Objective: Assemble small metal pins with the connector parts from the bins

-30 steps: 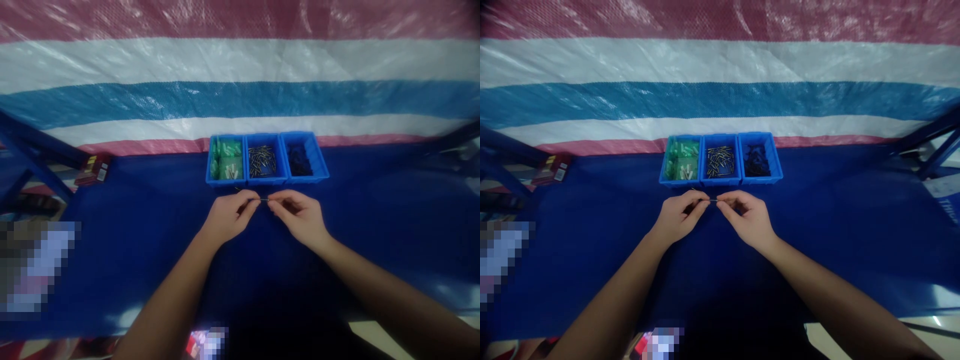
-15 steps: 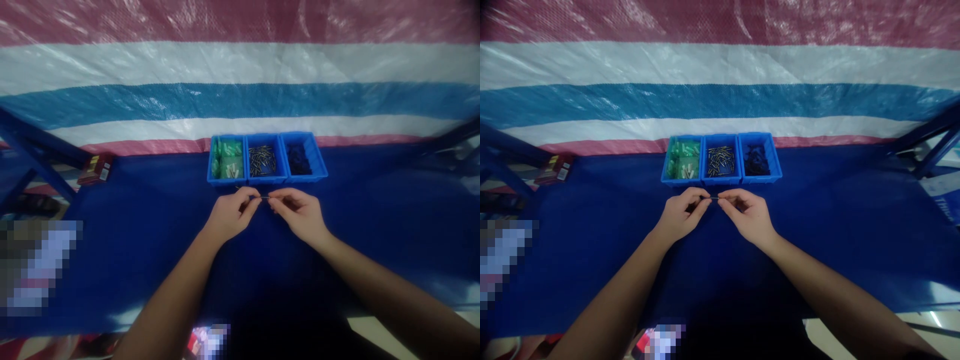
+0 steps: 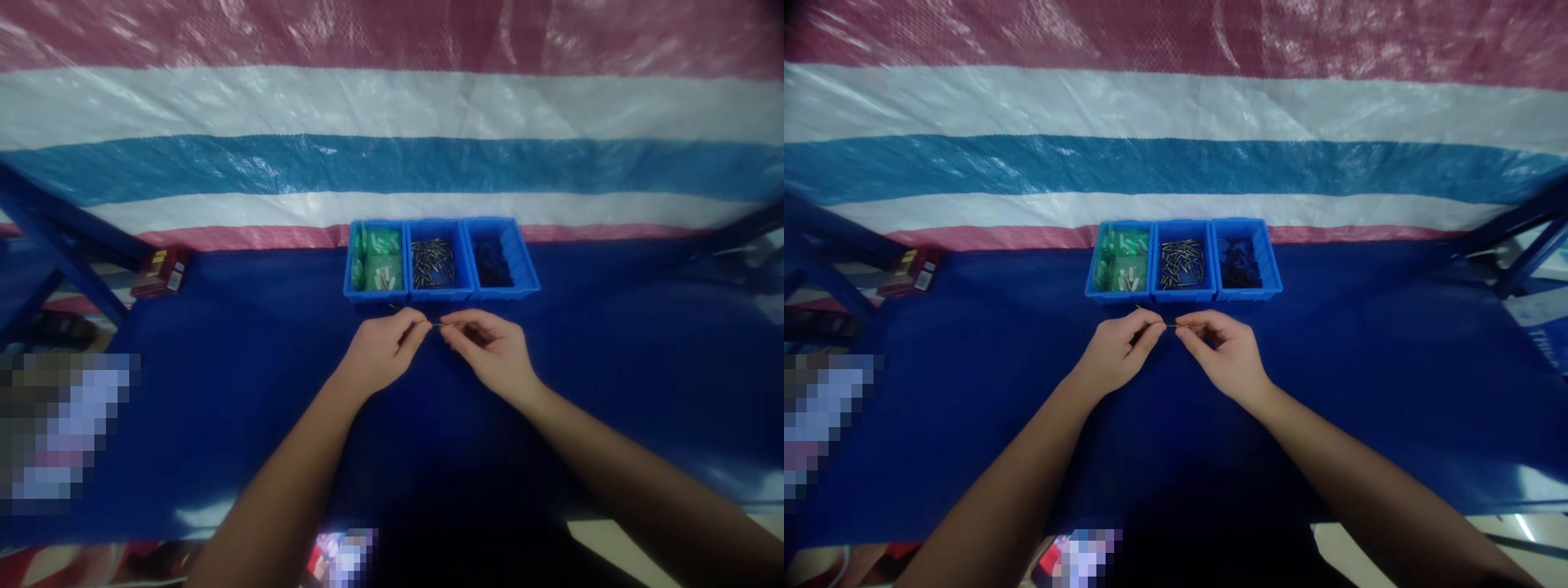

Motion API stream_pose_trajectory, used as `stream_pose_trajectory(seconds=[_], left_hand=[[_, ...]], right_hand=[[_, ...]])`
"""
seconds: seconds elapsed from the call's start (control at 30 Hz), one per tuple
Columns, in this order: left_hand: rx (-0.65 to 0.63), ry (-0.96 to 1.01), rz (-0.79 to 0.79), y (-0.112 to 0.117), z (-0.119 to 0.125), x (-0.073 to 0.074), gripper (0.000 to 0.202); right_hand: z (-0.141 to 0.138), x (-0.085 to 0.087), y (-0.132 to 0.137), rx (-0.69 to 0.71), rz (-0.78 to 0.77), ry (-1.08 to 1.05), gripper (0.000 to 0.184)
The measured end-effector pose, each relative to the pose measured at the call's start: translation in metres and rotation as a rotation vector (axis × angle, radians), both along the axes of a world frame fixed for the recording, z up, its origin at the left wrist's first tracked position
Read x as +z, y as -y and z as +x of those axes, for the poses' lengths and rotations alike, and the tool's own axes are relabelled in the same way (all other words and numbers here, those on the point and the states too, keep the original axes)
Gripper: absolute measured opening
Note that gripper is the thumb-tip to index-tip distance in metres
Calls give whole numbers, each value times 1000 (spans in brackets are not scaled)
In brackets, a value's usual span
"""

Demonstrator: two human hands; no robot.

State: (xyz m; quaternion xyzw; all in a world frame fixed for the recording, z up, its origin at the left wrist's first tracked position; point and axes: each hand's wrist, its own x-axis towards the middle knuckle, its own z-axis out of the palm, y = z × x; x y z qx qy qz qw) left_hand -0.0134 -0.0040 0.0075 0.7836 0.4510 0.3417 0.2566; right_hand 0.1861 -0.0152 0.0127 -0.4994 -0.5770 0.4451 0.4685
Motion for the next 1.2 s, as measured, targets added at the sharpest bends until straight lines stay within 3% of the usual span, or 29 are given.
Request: stream_pose_trajectory(seconds=[0.27, 0.63, 0.87, 1.2], left_hand=[[12, 42, 96, -1, 3, -5, 14], [22, -55, 68, -3, 2, -4, 22], [48, 11, 115, -2, 4, -8, 17], [-34, -25, 59, -3, 1, -1, 20]], right_hand=[[-1, -1, -3, 2, -53, -53, 19], [-3, -3, 0, 8, 3, 12, 19], [-2, -1, -1, 0, -41, -44, 18], [-1, -7, 1, 15, 39, 60, 18]])
